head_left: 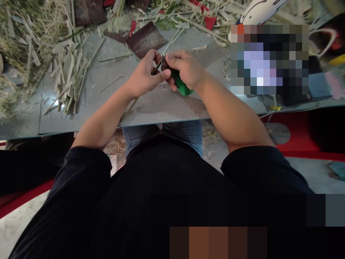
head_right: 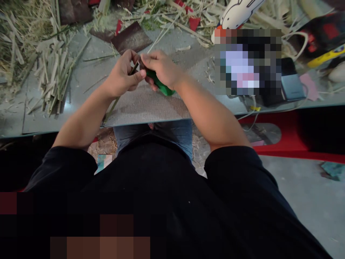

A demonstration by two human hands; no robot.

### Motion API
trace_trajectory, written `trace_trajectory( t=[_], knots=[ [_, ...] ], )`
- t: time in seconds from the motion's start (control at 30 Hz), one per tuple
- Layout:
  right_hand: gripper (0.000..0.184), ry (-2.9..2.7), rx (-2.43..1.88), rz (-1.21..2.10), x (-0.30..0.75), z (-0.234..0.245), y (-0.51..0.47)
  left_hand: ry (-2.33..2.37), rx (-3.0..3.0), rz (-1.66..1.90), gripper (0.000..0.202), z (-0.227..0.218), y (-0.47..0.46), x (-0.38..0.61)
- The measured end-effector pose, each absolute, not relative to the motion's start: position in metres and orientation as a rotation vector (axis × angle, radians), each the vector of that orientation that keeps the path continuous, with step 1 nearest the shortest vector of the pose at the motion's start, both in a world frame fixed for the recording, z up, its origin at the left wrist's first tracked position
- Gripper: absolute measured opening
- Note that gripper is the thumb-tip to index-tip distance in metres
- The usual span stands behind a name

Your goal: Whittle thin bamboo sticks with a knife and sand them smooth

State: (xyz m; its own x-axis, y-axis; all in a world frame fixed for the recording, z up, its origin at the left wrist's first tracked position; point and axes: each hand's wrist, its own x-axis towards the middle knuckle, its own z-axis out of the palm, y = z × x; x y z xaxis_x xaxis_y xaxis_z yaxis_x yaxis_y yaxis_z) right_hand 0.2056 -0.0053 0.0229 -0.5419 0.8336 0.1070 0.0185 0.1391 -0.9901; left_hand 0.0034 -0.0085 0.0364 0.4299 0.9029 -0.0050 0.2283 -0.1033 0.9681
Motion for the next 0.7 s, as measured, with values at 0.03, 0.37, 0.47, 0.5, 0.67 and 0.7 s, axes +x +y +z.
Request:
trace_trajectory(
  t=[0.03,0.37,0.47,0.5,0.67,0.7],
  knots=[
    [0.069,-1.697,-0.842,1.395,0.203,0.023,-0.005,1.002,1.583,0.776,0.06,0.036,-0.007,0.002],
    [0.042,-1.62,-0.846,1.303,0.205,0.013,0.007,1.006,1.567,0.772,0.048,0.036,-0.008,-0.001],
    [0.04,-1.606,-0.81,1.301,0.204,0.012,0.007,0.989,1.582,0.785,0.04,0.032,-0.006,-0.001],
    [0.043,-1.589,-0.827,1.294,0.203,0.012,0.008,0.989,1.582,0.783,0.036,0.031,-0.005,0.0],
    [0.068,-1.327,-0.908,1.364,0.2,0.014,0.01,1.041,1.533,0.82,0.021,0.026,0.002,0.0],
    [0.071,-1.314,-0.908,1.387,0.2,0.015,0.009,1.063,1.529,0.828,0.02,0.027,0.002,0.0]
  ],
)
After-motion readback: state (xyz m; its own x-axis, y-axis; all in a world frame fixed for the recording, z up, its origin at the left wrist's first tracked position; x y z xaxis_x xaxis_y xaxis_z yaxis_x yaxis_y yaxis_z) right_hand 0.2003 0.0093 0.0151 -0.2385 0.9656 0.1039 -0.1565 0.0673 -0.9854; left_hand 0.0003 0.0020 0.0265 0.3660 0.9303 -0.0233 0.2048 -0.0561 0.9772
